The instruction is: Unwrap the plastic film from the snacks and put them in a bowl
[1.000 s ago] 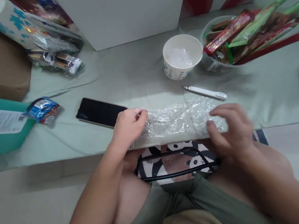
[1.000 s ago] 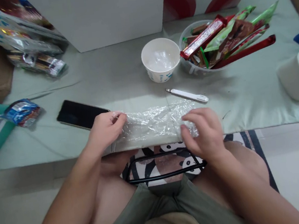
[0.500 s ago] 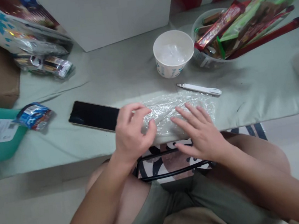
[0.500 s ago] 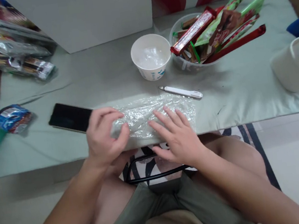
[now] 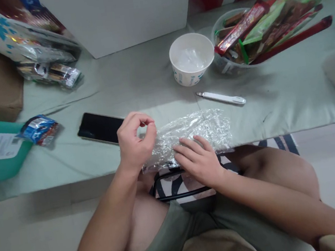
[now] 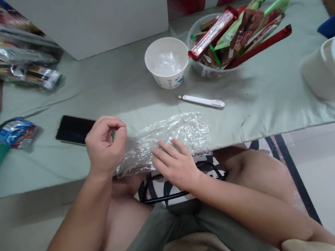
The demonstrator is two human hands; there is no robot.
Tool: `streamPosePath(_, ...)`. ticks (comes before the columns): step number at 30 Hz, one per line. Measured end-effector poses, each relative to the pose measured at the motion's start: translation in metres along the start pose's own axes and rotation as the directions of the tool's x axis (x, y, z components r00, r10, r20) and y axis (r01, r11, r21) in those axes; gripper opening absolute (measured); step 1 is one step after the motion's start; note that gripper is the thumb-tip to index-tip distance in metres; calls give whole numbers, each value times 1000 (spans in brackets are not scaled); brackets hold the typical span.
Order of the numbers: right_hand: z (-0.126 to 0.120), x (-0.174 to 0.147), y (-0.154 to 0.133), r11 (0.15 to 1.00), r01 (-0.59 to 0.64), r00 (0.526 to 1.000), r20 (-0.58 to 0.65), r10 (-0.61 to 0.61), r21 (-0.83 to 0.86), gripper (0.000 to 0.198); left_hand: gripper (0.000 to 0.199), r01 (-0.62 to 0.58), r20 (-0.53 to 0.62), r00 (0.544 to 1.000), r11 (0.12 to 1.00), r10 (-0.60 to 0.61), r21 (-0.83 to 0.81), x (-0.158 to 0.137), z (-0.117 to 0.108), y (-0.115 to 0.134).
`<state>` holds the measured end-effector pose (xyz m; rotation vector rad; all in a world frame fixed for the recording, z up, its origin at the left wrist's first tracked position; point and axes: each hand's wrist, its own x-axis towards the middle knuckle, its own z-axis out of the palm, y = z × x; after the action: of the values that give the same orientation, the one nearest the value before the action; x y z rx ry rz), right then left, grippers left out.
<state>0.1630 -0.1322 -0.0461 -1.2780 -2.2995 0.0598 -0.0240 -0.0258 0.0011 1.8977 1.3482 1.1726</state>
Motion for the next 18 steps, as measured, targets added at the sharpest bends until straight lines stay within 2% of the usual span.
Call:
streamPosePath(2, -6, 3, 9, 988, 78, 997, -31, -74, 137, 13, 7, 78, 38, 997, 980, -72, -183, 1, -2, -3)
streamPosePath(4, -19, 6, 20, 911, 134, 991, -55, -123, 389, 7, 13, 219, 207, 967, 895, -147, -388, 2, -4, -5)
streamPosePath(5, -27, 8, 26, 834, 114, 993, -56, -99, 540, 5, 16, 282, 319, 937, 852, -144, -441, 2, -5, -5)
streamPosePath(6, -35, 9, 31, 738, 46, 999, -36, -30, 673, 8, 20, 323, 429, 896, 833, -116, -449, 2, -6, -5)
streamPosePath(8, -47, 10, 41, 526, -91, 990, 18, 142, 846, 18, 31, 326, 610, 792, 859, -20, -395, -2, -4, -2)
streamPosePath(10, -52, 10, 50, 354, -175, 955, 71, 287, 919, 25, 51, 265, 707, 703, 896, 73, -356, -8, 1, 1)
streamPosePath(11, -51, 10, 53, 290, -199, 936, 94, 339, 936, 28, 62, 226, 723, 682, 909, 109, -350, -11, 6, 3)
streamPosePath(12, -50, 9, 56, 240, -224, 917, 121, 380, 945, 30, 72, 177, 720, 679, 921, 141, -347, -14, 11, 3)
streamPosePath(14, -46, 7, 59, 172, -275, 888, 181, 422, 946, 34, 82, 51, 684, 701, 943, 201, -329, -20, 23, 4)
streamPosePath(16, -44, 6, 60, 155, -297, 875, 204, 438, 942, 36, 76, -87, 633, 731, 955, 254, -283, -23, 35, 3)
streamPosePath(18, -45, 6, 60, 163, -278, 884, 185, 429, 947, 35, 57, -205, 546, 778, 948, 310, -245, -23, 45, 4)
